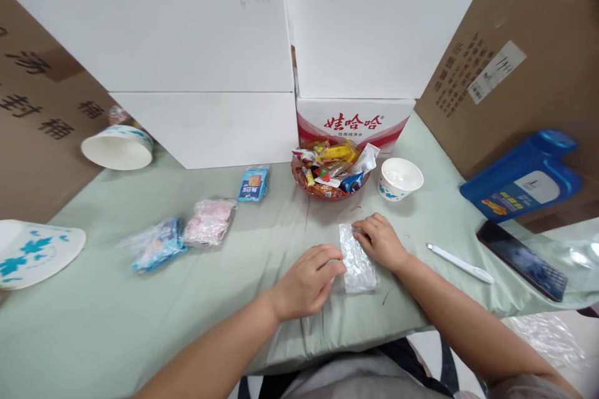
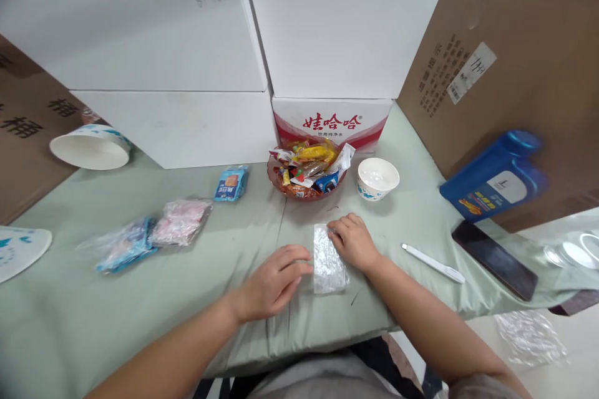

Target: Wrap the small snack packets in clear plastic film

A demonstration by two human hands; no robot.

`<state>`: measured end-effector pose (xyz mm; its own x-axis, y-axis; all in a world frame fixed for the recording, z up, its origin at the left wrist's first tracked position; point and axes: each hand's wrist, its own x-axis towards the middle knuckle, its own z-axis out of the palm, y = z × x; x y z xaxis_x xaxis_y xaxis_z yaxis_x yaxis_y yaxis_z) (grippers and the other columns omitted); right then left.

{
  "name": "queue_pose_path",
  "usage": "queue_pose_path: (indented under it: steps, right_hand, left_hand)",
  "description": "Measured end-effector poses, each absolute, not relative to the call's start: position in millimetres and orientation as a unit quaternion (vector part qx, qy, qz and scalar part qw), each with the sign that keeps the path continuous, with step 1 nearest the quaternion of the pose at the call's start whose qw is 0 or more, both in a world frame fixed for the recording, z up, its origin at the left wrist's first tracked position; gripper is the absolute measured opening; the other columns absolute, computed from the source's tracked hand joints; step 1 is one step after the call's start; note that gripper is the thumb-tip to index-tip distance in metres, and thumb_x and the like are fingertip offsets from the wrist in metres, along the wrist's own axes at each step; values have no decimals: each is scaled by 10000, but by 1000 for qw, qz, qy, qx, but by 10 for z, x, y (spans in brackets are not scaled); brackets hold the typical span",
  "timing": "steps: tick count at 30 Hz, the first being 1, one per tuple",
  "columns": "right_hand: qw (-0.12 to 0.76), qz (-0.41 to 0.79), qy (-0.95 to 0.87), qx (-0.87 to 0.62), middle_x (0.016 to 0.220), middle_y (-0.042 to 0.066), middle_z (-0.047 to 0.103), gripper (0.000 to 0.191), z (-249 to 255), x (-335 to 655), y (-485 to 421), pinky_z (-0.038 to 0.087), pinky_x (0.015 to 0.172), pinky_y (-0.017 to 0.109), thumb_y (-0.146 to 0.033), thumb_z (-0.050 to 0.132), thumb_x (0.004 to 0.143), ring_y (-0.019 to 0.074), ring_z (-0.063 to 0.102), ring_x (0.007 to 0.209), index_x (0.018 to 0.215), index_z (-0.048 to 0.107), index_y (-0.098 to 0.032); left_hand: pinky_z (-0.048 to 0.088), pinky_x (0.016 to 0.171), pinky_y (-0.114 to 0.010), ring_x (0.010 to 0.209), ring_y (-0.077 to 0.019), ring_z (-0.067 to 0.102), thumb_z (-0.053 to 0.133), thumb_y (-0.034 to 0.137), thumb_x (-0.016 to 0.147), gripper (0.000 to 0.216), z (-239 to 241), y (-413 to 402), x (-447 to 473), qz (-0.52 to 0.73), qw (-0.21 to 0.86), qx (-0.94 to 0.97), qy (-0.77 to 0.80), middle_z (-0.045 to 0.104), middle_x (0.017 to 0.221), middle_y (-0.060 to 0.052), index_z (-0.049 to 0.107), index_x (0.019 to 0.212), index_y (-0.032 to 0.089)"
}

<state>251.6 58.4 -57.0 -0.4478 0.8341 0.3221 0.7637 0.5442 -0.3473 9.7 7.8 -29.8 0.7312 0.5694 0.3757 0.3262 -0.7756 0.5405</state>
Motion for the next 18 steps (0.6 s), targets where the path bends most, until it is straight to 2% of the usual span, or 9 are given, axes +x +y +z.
queue_pose_path:
  steps: [4,7,9,11,15,18]
  right_hand:
    - [231,24,-836,-497,896,98,653,196,-542,2624,668,430,790,383,-276,538,916,245,533,872,1032,655,-169]
    - [292,-38,-789,-539,984,134,632,218,-408,2737,659,441,832,421,-269,513,924,270,537,949,1054,645,-154]
    - [319,-25,-798,-511,1031,134,624,221,-280,2762,540,447,874,425,-262,504,930,264,538,1002,1080,631,-161]
    - [280,44,-860,-424,1075,114,628,241,-172,2737,339,453,909,410,-298,529,929,242,543,1038,1122,617,-185]
    - [130,151,-933,-301,1179,96,635,375,-172,2645,-94,449,969,418,-447,602,886,244,545,1123,1177,614,-210]
    - [140,124,-926,-327,1242,115,628,369,-313,2617,-306,439,1008,430,-377,562,924,255,527,1195,1232,592,-176]
  left_hand:
    - [321,1083,-460,1289,-268,446,560,163,832,349,-324,60,123,164,219,935,224,576,1301,-67,582,1172,238]
    - [311,1085,-453,1285,-263,458,593,204,836,326,-377,75,127,139,230,937,224,589,1293,-55,600,1158,255]
    - [313,1081,-450,1288,-263,456,595,211,843,333,-396,90,121,139,231,937,220,594,1289,-53,599,1172,262]
    - [319,1078,-441,1286,-259,458,600,218,847,347,-396,101,111,142,230,938,216,591,1294,-53,594,1191,264]
    - [340,1073,-423,1258,-250,480,604,230,846,279,-361,100,88,152,224,940,208,601,1263,-54,619,1125,245]
    - [355,1068,-409,1260,-247,473,575,205,845,276,-334,87,75,181,222,933,216,591,1271,-76,614,1118,218]
